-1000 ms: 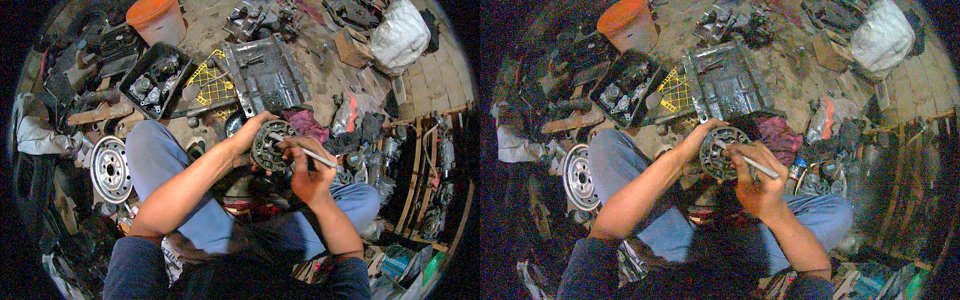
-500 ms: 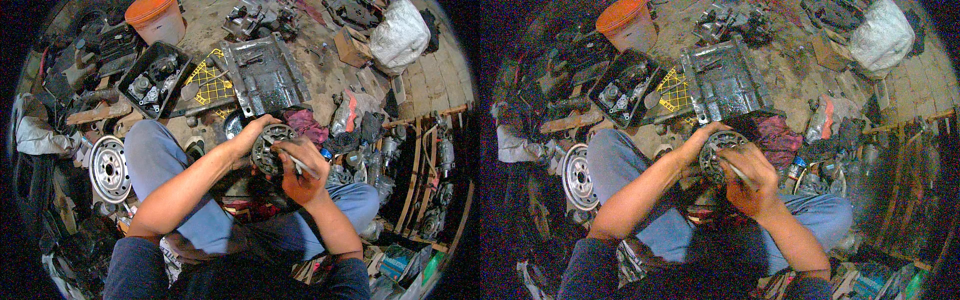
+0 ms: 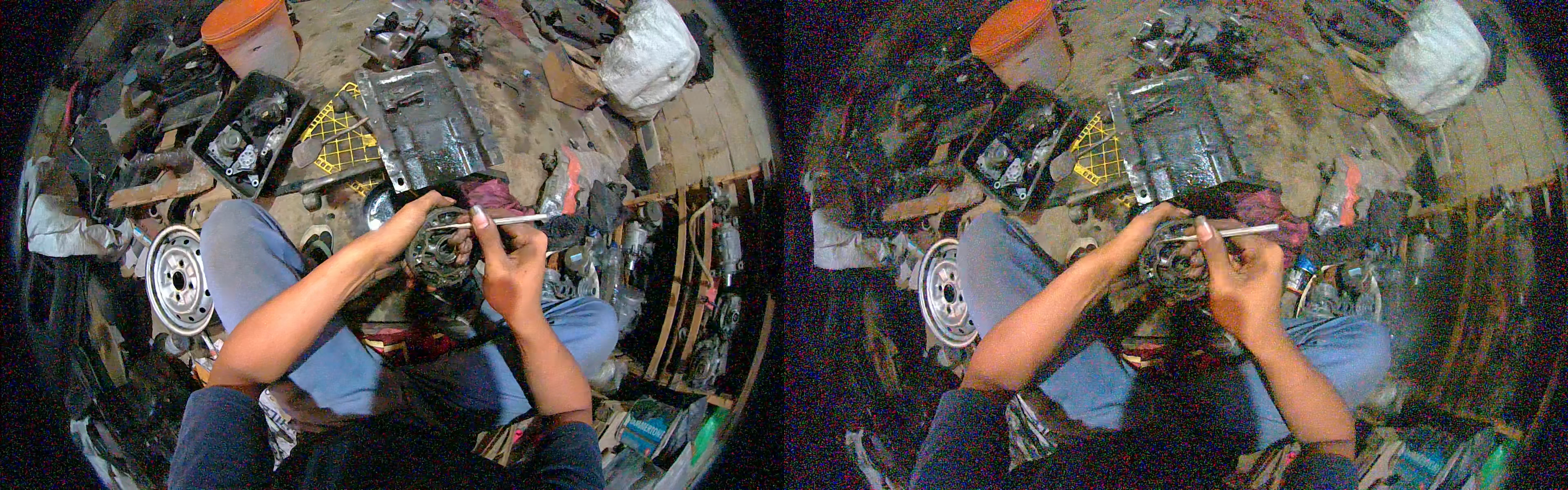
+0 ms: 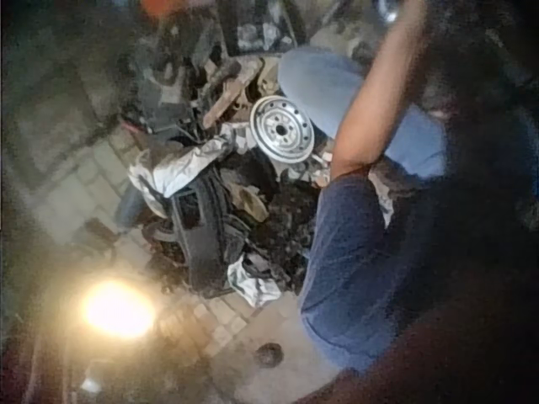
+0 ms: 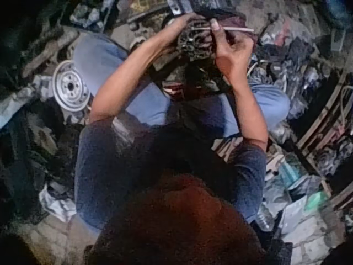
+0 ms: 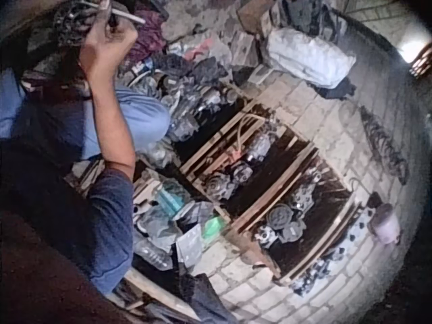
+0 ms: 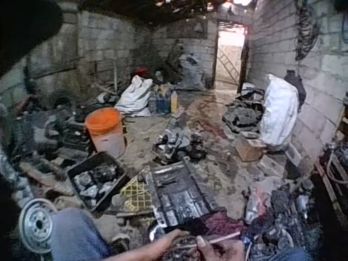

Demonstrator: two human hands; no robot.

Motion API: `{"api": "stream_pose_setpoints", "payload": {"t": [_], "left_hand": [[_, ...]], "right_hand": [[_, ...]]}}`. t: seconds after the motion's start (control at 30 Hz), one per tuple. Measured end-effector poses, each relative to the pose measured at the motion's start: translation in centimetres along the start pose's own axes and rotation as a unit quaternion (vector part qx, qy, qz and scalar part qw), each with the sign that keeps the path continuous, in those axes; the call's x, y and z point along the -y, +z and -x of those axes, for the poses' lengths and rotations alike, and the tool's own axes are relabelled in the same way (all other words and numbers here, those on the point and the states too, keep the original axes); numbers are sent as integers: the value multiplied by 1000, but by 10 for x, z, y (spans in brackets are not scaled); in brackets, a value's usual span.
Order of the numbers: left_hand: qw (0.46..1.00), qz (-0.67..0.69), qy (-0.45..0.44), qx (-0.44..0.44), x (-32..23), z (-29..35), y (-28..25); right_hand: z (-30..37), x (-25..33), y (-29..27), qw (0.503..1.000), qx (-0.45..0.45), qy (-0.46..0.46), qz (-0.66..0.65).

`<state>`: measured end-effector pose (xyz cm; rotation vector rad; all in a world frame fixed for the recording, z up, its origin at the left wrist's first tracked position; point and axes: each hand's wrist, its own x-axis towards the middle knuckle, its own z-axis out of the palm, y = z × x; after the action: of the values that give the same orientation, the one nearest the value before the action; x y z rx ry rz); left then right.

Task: The person cleans a grease-covered mechanical part using a metal rod and a cloth while sitting on the floor.

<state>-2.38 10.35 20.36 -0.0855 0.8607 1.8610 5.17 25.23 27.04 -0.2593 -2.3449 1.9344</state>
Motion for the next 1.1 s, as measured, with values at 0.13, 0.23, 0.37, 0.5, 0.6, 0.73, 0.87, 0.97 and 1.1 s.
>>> {"api": "stream_pose_setpoints", "payload": {"t": [0.13,0.23,0.37,0.5,0.6,0.73,0.87,0.97,1.1], "left_hand": [[996,-57,1,-64,-7,8,17],[988,-90,-6,-128,-8,11,16],[989,-97,25,-112,-4,5,4],[988,-93,46,-118,-6,8,14],[995,-53,-23,-84,-10,12,10],[995,-53,-47,-77,-11,12,-1],[990,-88,5,-112,-1,2,-11],[990,-82,15,-109,-2,1,-11],[989,-95,7,-110,1,-2,-17]], "right_hand": [[1,0,-6,998,-57,-19,5],[2,0,-9,993,-82,-78,32],[1,6,-15,964,-57,-203,164],[-1,3,-14,938,-29,-280,200],[-5,-6,-15,911,-5,-356,208],[-1,-9,-8,916,37,-360,174],[2,-8,-6,918,55,-345,188],[-6,-15,-9,900,4,-374,223],[8,-19,-1,927,75,-327,167]]}}
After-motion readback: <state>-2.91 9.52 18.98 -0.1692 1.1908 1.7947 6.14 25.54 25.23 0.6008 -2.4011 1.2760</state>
